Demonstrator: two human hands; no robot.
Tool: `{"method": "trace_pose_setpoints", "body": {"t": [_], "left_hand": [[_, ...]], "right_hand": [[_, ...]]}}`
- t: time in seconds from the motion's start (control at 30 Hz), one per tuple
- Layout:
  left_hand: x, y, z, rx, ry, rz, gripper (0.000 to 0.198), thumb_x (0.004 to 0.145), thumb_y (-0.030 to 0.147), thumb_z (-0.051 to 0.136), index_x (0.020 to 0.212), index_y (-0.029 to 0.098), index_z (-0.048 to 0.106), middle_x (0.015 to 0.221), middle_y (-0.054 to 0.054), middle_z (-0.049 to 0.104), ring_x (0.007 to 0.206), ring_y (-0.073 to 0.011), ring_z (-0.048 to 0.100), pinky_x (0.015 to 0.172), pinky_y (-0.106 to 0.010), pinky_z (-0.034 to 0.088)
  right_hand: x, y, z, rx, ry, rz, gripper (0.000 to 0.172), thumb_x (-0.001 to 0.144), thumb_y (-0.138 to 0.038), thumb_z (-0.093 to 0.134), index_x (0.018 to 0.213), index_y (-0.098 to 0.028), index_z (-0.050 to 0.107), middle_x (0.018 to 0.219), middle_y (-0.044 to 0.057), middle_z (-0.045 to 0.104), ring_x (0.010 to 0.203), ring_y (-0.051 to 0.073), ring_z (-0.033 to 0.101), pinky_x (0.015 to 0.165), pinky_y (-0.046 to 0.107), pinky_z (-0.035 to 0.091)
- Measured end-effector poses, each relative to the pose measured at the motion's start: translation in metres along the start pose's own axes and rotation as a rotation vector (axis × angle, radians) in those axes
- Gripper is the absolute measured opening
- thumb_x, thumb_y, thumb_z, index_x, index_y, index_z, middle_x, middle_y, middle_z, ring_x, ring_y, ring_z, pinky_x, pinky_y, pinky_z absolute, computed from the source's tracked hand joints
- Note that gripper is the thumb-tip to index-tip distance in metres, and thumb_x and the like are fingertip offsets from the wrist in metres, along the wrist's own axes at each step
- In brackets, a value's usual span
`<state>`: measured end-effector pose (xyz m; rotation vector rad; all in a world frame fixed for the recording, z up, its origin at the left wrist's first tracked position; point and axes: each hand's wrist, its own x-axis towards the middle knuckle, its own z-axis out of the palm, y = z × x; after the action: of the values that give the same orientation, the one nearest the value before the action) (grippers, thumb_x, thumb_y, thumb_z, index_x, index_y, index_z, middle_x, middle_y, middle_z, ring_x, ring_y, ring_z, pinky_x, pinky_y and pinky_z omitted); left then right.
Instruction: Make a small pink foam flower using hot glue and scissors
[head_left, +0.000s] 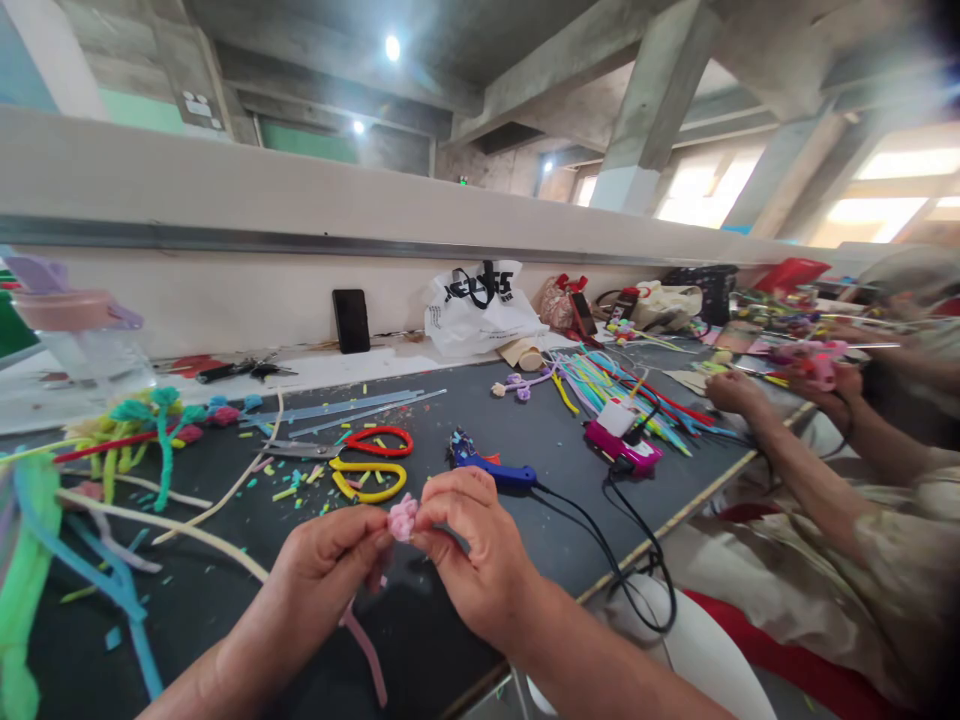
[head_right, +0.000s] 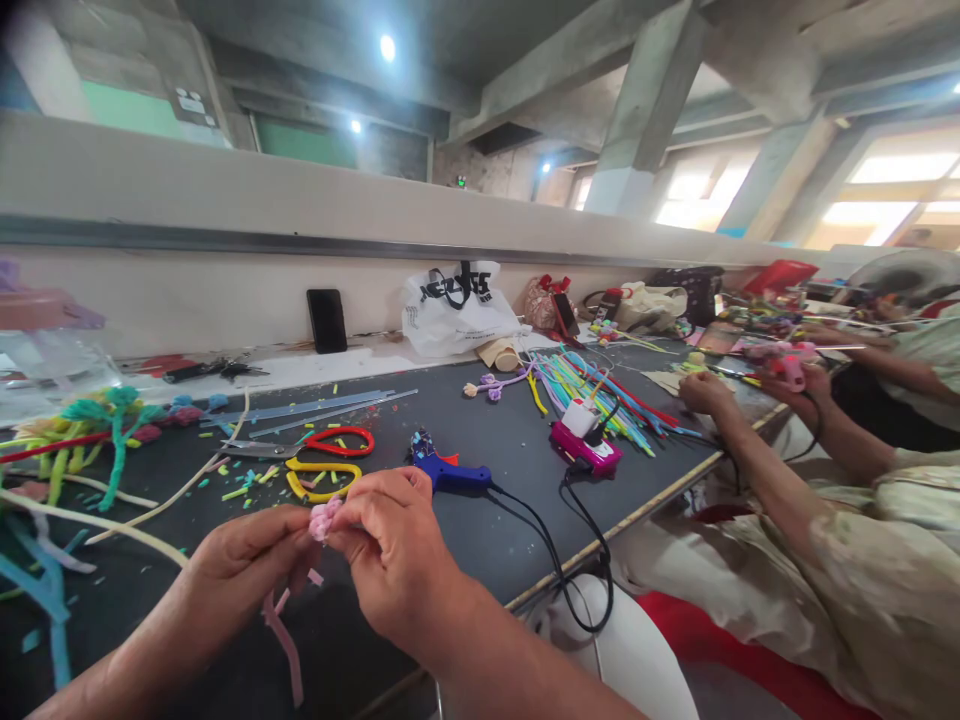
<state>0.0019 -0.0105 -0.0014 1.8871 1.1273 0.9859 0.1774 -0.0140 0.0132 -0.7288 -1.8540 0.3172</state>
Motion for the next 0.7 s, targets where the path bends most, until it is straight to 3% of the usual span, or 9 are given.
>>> {"method": "trace_pose_setpoints", "body": {"t": [0.07,0.17,0.27,0.47,0.7], "left_hand": [[0.000,0.001,0.001,-0.108,0.020,-0.057,0.031,0.082,0.034,0.051,0.059,0.016,0.059,0.052,0.002,0.054,0.050,-0.0096,0.050,0.051,-0.019,0.040],[0.001,0.002,0.003,-0.340,0.050,-0.173,0.022,0.078,0.035,0.056,0.073,0.016,0.065,0.059,0.000,0.060,0.053,-0.0118,0.055,0.052,-0.020,0.044],[0.002,0.002,0.005,-0.464,0.085,-0.227,0.016,0.072,0.032,0.063,0.076,0.016,0.066,0.066,-0.001,0.065,0.060,-0.0130,0.057,0.058,-0.021,0.046],[0.003,0.004,0.003,-0.387,0.010,-0.180,0.014,0.069,0.027,0.067,0.064,0.015,0.064,0.064,0.001,0.061,0.058,-0.0108,0.051,0.053,-0.018,0.042],[0.001,0.008,-0.003,-0.333,-0.160,-0.153,0.015,0.075,0.030,0.061,0.076,0.016,0.067,0.069,-0.003,0.066,0.065,-0.0151,0.058,0.061,-0.022,0.045]], "right_hand": [[-0.001,0.002,0.000,0.126,0.033,0.069,0.008,0.081,-0.018,0.057,0.089,-0.020,0.060,0.090,0.004,0.059,0.086,0.015,0.056,0.082,0.031,0.043],[-0.006,0.006,0.006,0.286,0.034,0.210,0.027,0.082,-0.024,0.056,0.109,-0.020,0.055,0.108,0.008,0.054,0.093,0.016,0.055,0.085,0.032,0.044],[-0.010,0.008,0.015,0.335,-0.038,0.288,0.032,0.079,-0.027,0.061,0.110,-0.021,0.055,0.109,0.008,0.056,0.096,0.017,0.055,0.085,0.032,0.046],[-0.006,0.004,0.015,0.260,-0.008,0.141,0.017,0.079,-0.023,0.062,0.096,-0.021,0.059,0.100,0.007,0.060,0.096,0.017,0.058,0.087,0.033,0.047],[-0.008,0.003,0.005,0.110,-0.022,0.042,0.024,0.077,-0.022,0.063,0.100,-0.019,0.059,0.104,0.010,0.060,0.099,0.021,0.056,0.087,0.036,0.046]]}}
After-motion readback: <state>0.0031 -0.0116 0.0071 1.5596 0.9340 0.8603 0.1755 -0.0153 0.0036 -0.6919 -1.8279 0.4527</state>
